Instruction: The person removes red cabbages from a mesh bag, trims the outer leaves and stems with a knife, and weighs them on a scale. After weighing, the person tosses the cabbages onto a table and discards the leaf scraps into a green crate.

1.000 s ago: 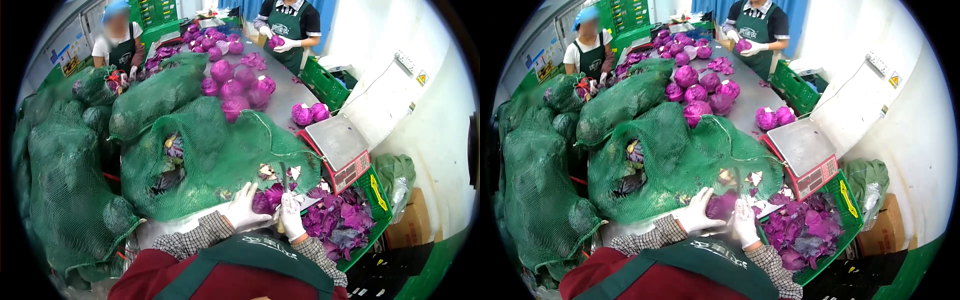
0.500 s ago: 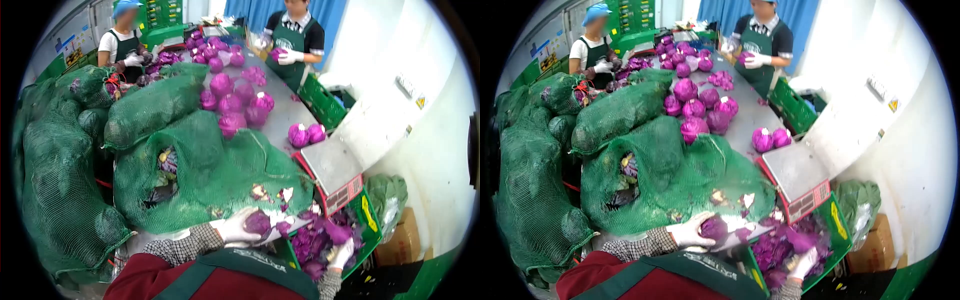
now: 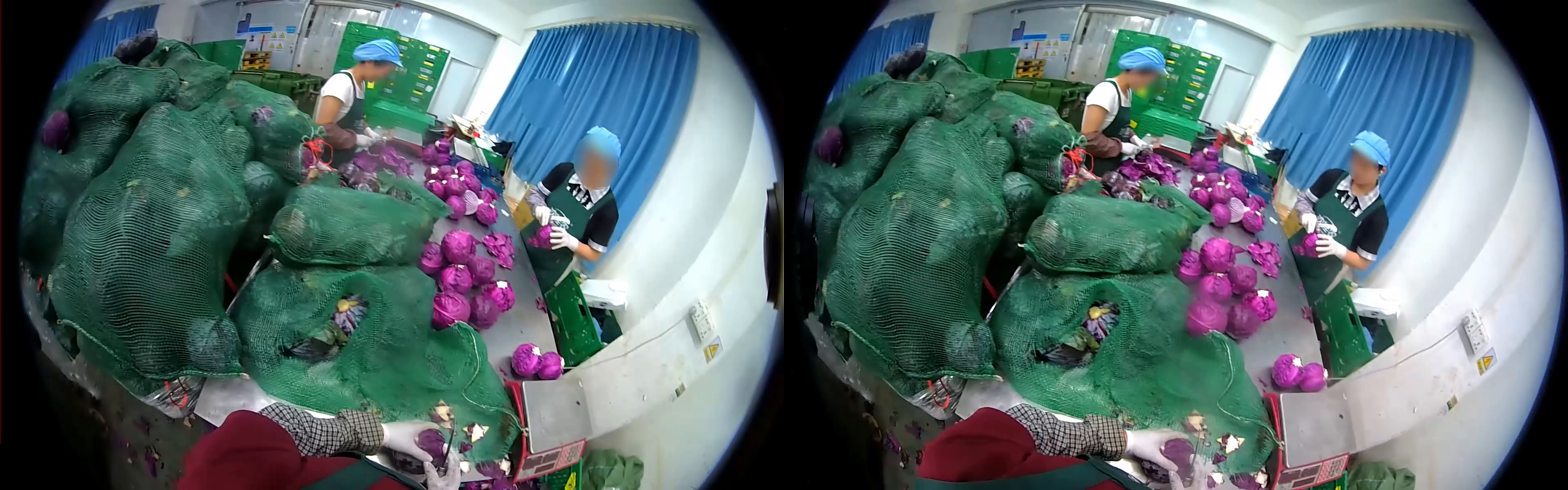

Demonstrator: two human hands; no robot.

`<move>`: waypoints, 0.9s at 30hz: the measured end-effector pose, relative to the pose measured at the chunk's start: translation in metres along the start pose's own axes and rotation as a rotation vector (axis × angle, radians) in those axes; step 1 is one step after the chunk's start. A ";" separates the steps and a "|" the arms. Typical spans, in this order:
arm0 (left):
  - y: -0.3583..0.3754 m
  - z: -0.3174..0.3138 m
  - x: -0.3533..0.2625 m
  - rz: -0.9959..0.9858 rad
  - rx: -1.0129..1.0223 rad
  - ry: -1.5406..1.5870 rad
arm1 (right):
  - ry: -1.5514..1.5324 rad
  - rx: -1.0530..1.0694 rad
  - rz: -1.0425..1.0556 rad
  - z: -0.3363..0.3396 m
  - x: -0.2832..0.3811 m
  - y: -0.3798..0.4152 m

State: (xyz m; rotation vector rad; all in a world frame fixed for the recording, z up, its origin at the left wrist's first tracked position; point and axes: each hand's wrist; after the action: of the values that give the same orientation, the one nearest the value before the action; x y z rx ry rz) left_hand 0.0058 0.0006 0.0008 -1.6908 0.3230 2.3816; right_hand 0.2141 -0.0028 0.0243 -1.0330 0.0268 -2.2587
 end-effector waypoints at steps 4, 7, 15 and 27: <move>-0.005 0.004 0.021 0.057 0.090 0.229 | 0.046 0.021 0.108 0.002 -0.009 -0.008; -0.014 -0.001 0.035 0.107 0.108 0.359 | -0.034 0.008 0.044 0.005 -0.003 -0.009; -0.022 0.007 0.027 0.206 0.122 0.493 | 0.110 -0.041 0.134 0.007 -0.022 0.001; -0.036 0.005 -0.001 0.352 -0.127 0.363 | -0.060 -0.092 0.014 0.010 -0.021 0.025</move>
State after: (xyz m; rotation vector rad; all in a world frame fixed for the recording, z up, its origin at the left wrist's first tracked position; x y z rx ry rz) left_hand 0.0119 0.0360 0.0016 -2.2982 0.5801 2.3499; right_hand 0.2449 -0.0083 0.0102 -1.1450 0.1128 -2.2304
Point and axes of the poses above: each hand's wrist, its own y-axis away from the middle knuckle, its own z-axis out of the back of the hand, x = y × z, and after that the axes turned 2 degrees about y, right-handed
